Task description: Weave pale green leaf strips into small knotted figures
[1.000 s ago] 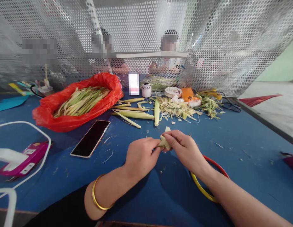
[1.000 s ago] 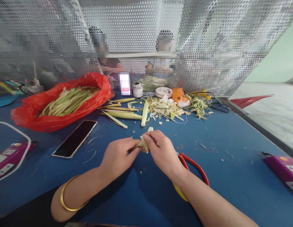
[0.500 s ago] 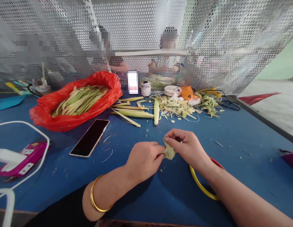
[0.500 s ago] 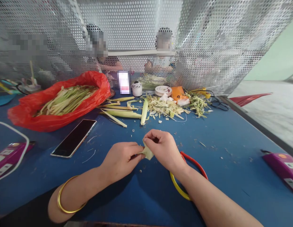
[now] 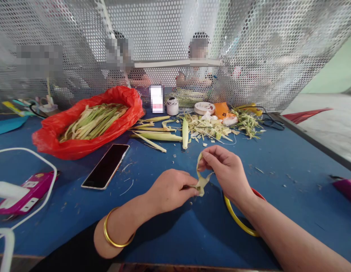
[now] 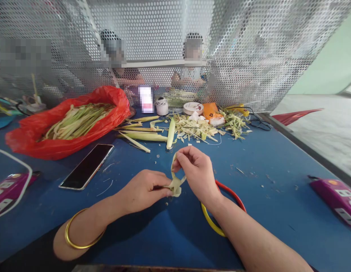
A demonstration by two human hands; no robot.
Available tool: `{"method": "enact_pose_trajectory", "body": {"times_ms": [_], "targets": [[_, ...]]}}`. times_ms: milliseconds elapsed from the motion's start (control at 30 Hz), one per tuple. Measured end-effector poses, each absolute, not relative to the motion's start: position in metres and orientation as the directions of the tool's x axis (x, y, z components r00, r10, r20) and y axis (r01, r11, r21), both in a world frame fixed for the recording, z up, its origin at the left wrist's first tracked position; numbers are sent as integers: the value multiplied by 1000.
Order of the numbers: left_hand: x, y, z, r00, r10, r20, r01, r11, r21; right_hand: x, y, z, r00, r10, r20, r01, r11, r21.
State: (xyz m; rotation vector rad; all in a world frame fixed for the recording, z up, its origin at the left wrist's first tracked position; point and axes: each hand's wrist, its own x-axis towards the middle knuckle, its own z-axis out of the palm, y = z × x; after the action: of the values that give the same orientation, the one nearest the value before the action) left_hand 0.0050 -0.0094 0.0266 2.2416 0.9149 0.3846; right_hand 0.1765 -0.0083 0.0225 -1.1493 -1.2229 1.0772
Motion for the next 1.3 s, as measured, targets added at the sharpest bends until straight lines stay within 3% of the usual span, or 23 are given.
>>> {"method": "enact_pose_trajectory", "body": {"times_ms": [167, 300, 400, 567, 667, 733, 800, 833, 900, 1000, 1067, 1200, 1300], "targets": [[6, -9, 27, 648, 746, -157, 452, -210, 867, 176, -10, 26, 78, 985, 155, 50, 151, -987], [10, -10, 22, 593, 760, -266, 363, 43, 931, 175, -11, 28, 47, 986, 162, 65, 159, -985], [11, -11, 20, 566, 775, -283, 311, 118, 943, 174, -11, 26, 21, 988, 150, 44, 149, -988], [12, -11, 21, 615, 734, -287, 333, 88, 939, 173, -15, 21, -114, 981, 157, 21, 160, -987], [12, -10, 21, 589, 749, -302, 288, 155, 945, 176, -15, 22, -207, 958, 197, 88, 219, -972], [12, -10, 21, 536, 791, -294, 193, 224, 955, 181, -12, 25, -114, 938, 327, 227, 345, -911], [12, -9, 22, 487, 824, -289, 105, 273, 956, 187, -7, 26, 94, 906, 413, 350, 359, -865], [11, -9, 23, 471, 833, -289, 79, 287, 955, 189, -4, 26, 185, 903, 388, 353, 307, -884], [11, -9, 24, 460, 840, -288, 53, 298, 953, 191, 1, 24, 210, 961, 178, 223, 130, -966], [11, -11, 25, 480, 827, -293, 42, 312, 949, 188, 3, 19, -120, 981, -156, -25, -160, -987], [12, -12, 26, 496, 814, -304, 41, 327, 944, 184, 2, 17, -220, 952, -213, -122, -244, -962], [13, -13, 27, 492, 811, -315, 34, 344, 938, 181, -2, 16, -77, 968, -237, -149, -246, -958], [13, -12, 25, 497, 812, -306, 28, 338, 941, 180, -4, 17, -189, 944, -270, -144, -299, -943]]}}
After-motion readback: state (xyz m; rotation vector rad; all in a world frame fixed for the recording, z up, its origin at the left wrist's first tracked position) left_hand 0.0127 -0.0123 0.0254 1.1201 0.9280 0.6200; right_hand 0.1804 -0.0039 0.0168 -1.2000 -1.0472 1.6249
